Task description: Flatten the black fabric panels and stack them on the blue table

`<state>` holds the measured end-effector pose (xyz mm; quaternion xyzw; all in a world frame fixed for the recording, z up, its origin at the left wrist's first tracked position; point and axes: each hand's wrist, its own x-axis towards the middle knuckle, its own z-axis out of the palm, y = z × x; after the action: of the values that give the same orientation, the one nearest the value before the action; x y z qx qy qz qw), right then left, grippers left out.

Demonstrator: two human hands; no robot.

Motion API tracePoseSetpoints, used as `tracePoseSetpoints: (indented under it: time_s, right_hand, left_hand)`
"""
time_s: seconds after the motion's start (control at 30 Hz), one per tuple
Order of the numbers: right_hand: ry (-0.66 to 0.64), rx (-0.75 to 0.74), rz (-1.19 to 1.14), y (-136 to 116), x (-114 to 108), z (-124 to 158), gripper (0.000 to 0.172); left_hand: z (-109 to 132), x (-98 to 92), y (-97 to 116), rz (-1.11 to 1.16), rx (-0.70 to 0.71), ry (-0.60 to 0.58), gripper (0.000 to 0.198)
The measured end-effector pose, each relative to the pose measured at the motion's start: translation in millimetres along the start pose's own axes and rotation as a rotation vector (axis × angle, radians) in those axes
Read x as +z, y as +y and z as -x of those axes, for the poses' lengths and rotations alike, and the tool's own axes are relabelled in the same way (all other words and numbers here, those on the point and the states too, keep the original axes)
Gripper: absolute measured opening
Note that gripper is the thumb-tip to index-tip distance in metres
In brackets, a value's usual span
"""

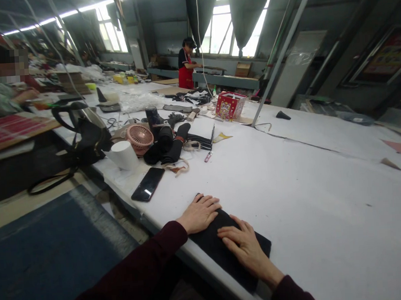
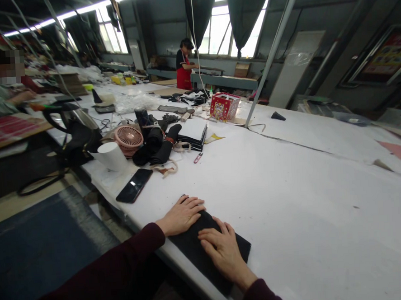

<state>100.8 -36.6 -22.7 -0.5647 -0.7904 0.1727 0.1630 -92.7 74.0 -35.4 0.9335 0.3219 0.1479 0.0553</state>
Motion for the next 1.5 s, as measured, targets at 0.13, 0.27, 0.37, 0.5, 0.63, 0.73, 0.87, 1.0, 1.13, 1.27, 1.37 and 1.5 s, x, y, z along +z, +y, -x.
tracePoseSetpoints:
  time_s: [0.13, 0.27, 0.37, 0.5, 0.63, 0.73, 0.87, 1.0, 1.13, 1.27, 1.37, 1.5]
  right_hand:
    - [0.081, 0.034, -0.099, 11.3, -6.5, 1.2, 0.044]
    - [0.022, -0.102, 0.256, 11.9, 2.9, 8.4, 0.052]
    - [0.026, -0.117, 0.361, 10.4, 9.5, 22.6, 0.055]
    - [0.041, -0.096, 0.376, 9.8, 13.6, 47.6, 0.055]
    - [0.043, -0.069, 0.346, 0.6, 4.5, 66.4, 0.052]
    - [0.089, -0.037, 0.309, -6.7, -14.3, 62.5, 0.036]
    - [0.283, 0.063, 0.371, 1.4, -24.0, 40.0, 0.048]
    - [0.181, 0.1, 0.404, 20.1, 2.8, 42.8, 0.071]
    - [0.154, 0.172, 0.387, 23.4, 23.5, 73.1, 0.077]
    - [0.175, 0.205, 0.365, 12.8, 25.8, 98.5, 0.079]
    - [0.183, 0.206, 0.378, 7.2, 26.6, 116.2, 0.079]
    - [0.17, 0.093, 0.393, 4.3, 16.1, 140.8, 0.068]
  left_hand:
    - [-0.2, -0.6, 0.6, 0.0, 0.007, 0.002, 0.036]
    - [-0.7, -0.1, 0.5, 0.002, 0.013, 0.005, 0.035]
    - [-1.2, 0.5, -0.1, 0.0, 0.011, -0.005, 0.035]
    - [-1.4, 1.4, -1.0, 0.01, 0.017, -0.012, 0.034]
    - [-1.4, 2.5, -1.1, 0.018, 0.018, -0.005, 0.034]
    - [-1.6, 3.1, -0.9, 0.02, 0.025, -0.011, 0.034]
    - [-2.0, 3.3, -0.8, 0.01, 0.024, -0.009, 0.033]
    - [-2.7, 4.0, -0.6, 0.006, 0.026, -0.007, 0.033]
    - [-3.9, 7.3, -1.6, 0.0, 0.036, -0.01, 0.033]
    - [-4.7, 12.4, -4.4, -0.001, 0.055, 0.005, 0.034]
    - [-4.7, 15.3, -6.3, 0.001, 0.072, 0.016, 0.034]
    - [-3.6, 16.8, -7.4, 0.007, 0.077, 0.032, 0.034]
